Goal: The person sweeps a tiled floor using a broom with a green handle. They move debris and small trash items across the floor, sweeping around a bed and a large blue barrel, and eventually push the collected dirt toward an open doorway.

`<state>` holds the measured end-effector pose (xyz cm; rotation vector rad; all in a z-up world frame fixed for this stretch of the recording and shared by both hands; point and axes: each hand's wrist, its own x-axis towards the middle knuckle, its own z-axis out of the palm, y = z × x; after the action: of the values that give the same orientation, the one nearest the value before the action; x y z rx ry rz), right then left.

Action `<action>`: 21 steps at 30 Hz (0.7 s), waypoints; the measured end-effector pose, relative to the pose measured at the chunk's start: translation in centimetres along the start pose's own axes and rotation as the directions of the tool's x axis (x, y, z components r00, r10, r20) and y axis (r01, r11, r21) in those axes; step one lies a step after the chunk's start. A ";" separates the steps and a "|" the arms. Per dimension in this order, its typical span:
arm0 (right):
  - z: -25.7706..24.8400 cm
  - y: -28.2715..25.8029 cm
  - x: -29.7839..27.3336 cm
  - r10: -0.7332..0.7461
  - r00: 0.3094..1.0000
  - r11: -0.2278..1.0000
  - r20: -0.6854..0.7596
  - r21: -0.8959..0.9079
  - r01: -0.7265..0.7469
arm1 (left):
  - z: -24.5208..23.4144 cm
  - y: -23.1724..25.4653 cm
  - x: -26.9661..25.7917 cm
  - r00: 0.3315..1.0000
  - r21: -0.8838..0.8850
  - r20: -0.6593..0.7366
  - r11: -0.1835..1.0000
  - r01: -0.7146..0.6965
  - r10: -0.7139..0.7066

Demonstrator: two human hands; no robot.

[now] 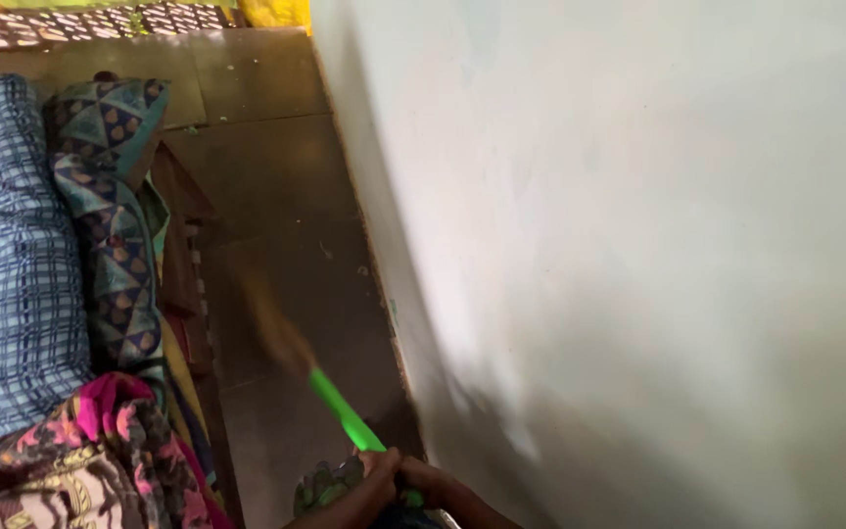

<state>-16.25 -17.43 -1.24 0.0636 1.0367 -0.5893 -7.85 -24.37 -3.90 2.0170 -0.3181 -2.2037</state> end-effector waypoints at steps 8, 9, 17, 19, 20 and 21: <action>-1.5 -5.6 4.4 0.128 0.979 0.692 -0.162 0.722 0.029 | 0.7 5.4 1.3 0.828 -0.226 0.555 0.972 0.061 0.077; -0.8 -7.5 5.4 0.110 0.977 0.743 -0.184 0.668 0.042 | 1.1 7.6 1.5 0.778 -0.268 0.613 0.963 0.037 0.141; 2.9 -17.4 9.2 -0.324 0.887 0.924 -0.328 -0.313 0.221 | 1.2 18.0 3.0 0.945 -0.233 0.255 0.962 -0.144 0.203; 3.3 -16.1 9.0 -0.371 0.895 0.881 -0.249 -0.399 0.254 | 0.7 18.0 3.3 0.930 -0.260 0.180 0.927 -0.270 0.322; 3.5 -15.7 8.7 -0.393 0.895 0.857 -0.209 -0.438 0.273 | 0.6 17.5 3.4 0.955 -0.212 0.090 0.943 -0.258 0.282; 3.3 -14.8 8.0 -0.401 0.898 0.845 -0.184 -0.453 0.284 | 0.6 16.1 3.2 0.970 -0.165 -0.003 0.956 -0.242 0.245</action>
<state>-17.89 -34.37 -2.79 -0.4428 1.4432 -0.6856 -9.39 -40.72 -3.02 1.7703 -0.3531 -2.0267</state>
